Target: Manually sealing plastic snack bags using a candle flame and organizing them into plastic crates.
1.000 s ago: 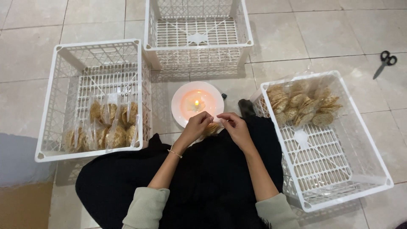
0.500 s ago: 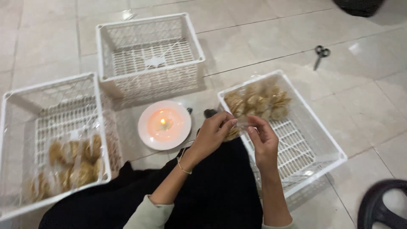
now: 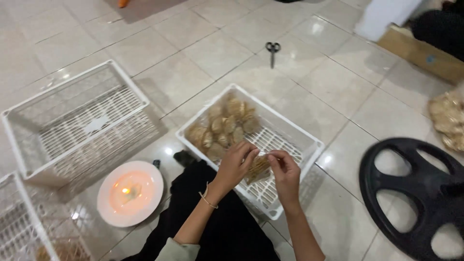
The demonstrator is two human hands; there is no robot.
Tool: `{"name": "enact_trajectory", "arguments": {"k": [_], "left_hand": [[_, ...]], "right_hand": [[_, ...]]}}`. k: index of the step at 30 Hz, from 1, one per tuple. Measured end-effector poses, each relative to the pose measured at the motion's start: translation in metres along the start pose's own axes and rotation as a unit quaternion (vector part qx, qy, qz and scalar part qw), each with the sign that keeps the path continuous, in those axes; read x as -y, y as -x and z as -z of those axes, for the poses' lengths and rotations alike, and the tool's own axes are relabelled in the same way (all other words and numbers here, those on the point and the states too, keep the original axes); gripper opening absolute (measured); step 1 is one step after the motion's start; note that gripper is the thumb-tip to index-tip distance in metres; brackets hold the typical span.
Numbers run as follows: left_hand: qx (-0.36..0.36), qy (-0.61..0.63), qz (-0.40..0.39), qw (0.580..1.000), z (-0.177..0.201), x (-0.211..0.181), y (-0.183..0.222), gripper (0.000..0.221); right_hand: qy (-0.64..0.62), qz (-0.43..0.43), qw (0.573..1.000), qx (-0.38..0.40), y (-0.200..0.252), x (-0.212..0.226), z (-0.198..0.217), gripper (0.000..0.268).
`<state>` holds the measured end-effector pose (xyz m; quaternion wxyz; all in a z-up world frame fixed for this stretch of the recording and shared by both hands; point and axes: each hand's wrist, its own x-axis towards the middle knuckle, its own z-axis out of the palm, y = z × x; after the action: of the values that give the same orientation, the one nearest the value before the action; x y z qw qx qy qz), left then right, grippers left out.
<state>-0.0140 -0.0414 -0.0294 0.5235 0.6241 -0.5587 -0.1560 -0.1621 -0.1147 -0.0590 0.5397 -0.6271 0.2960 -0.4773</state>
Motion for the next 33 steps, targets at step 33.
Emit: {"name": "enact_trajectory", "arguments": {"k": [33], "left_hand": [[0.235,-0.08,0.111,0.962,-0.072,0.044,0.023,0.017]], "right_hand": [[0.178,-0.099,0.979,-0.005,0.047,-0.088,0.052,0.007]]}}
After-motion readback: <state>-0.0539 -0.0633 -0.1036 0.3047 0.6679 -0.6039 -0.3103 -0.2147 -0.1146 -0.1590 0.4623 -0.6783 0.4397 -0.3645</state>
